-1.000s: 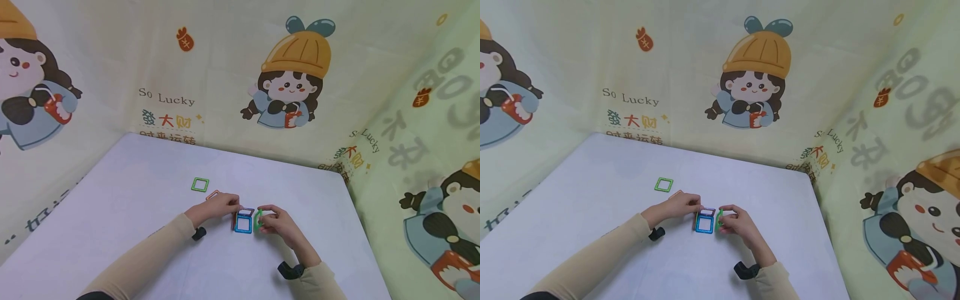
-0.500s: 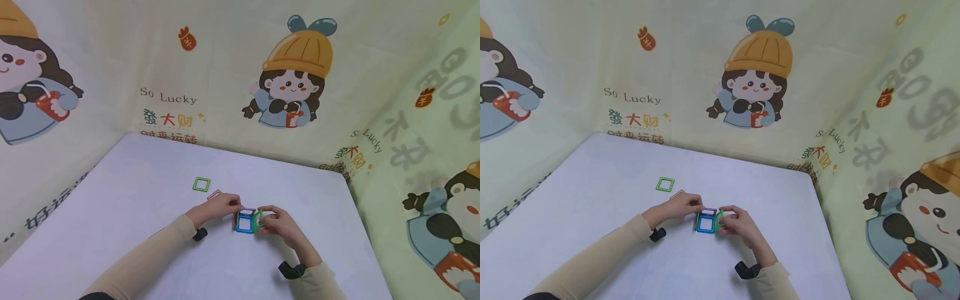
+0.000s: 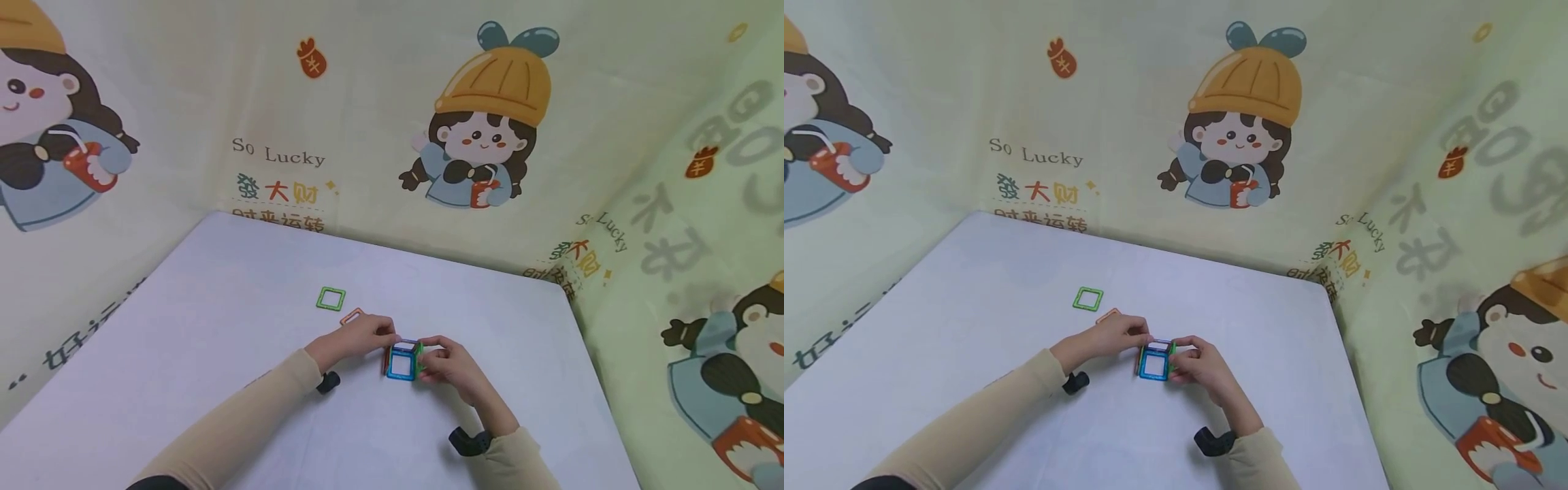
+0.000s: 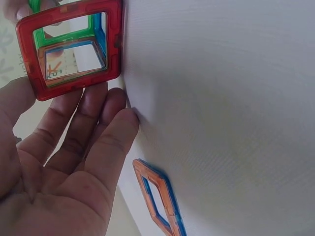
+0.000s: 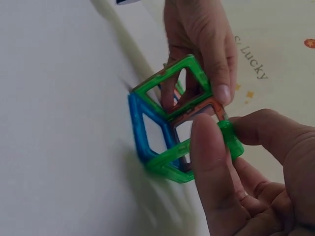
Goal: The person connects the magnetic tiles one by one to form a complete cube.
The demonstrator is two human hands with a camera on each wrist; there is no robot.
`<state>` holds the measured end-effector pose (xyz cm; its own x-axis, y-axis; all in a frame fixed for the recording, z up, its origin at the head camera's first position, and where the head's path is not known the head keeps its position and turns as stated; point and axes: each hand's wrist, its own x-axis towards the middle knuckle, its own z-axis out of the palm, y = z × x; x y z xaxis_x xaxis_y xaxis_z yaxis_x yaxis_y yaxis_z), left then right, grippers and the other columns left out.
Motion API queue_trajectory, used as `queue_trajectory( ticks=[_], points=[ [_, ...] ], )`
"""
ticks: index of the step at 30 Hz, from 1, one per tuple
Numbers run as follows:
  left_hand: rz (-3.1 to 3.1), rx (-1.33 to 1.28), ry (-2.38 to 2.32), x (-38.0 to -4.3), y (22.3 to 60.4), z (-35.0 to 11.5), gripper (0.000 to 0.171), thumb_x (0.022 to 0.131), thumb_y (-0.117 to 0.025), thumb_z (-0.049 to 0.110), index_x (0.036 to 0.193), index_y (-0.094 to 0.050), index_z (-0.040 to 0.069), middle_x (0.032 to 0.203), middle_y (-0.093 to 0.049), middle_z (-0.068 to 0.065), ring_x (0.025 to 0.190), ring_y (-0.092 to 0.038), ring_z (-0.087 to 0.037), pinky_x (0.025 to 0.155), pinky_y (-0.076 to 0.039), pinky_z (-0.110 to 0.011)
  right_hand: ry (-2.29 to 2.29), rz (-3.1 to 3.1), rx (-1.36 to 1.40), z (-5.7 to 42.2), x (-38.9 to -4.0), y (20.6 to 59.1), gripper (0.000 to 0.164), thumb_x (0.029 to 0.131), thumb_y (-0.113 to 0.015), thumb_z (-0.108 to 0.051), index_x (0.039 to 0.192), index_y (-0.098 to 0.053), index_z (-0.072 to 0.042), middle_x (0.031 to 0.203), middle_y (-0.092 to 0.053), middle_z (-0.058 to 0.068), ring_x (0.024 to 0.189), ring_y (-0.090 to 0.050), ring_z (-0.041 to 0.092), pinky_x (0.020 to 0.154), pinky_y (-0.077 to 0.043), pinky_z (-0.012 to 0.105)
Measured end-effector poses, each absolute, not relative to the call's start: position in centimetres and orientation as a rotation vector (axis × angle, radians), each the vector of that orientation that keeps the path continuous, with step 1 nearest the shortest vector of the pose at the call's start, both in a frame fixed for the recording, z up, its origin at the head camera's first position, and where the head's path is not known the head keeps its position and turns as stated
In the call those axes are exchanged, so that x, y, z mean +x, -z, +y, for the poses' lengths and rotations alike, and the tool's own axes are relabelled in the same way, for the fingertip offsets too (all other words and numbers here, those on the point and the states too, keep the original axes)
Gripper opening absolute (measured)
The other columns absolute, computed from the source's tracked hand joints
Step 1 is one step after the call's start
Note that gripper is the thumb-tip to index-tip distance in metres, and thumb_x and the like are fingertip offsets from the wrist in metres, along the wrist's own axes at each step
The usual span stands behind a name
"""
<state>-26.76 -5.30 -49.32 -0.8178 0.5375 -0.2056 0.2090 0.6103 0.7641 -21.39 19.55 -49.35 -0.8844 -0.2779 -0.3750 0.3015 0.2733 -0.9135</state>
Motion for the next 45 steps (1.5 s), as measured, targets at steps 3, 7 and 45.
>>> queue_trajectory(
  ticks=[3, 7, 45],
  points=[
    [2.430, 0.596, -1.076, -27.0, 49.1, -5.1, 0.020, 0.103, -0.063, 0.039, 0.102, -0.070, 0.020, 0.093, -0.067, 0.006, 0.085, -0.058, -0.015, 0.073, -0.049, -0.030, 1.641, 2.106, 0.031, 19.5, -21.5, 49.1, 0.049, 0.098, -0.068, -0.017, 0.142, -0.052, -0.001, 0.102, -0.072, 0.012, 0.075, -0.071, 0.015, 0.073, -0.061, 0.027],
    [2.433, 0.568, -1.068, -27.1, 48.9, -5.1, 0.020, 0.103, -0.064, 0.039, 0.102, -0.070, 0.020, 0.093, -0.067, 0.006, 0.085, -0.058, -0.016, 0.073, -0.049, -0.030, 1.630, 2.101, 0.004, 19.8, -21.7, 49.2, 0.049, 0.100, -0.067, -0.021, 0.142, -0.053, -0.001, 0.104, -0.073, 0.013, 0.077, -0.072, 0.016, 0.075, -0.061, 0.028],
    [2.512, 0.528, -1.160, -28.4, 48.4, -8.8, 0.034, 0.108, -0.054, 0.042, 0.111, -0.072, 0.014, 0.102, -0.072, 0.000, 0.091, -0.063, -0.017, 0.085, -0.055, -0.038, 1.179, 2.583, -0.634, 19.7, -23.0, 50.5, 0.017, 0.092, -0.078, -0.011, 0.108, -0.077, -0.013, 0.104, -0.074, -0.002, 0.092, -0.068, 0.010, 0.086, -0.059, 0.027]
  ],
)
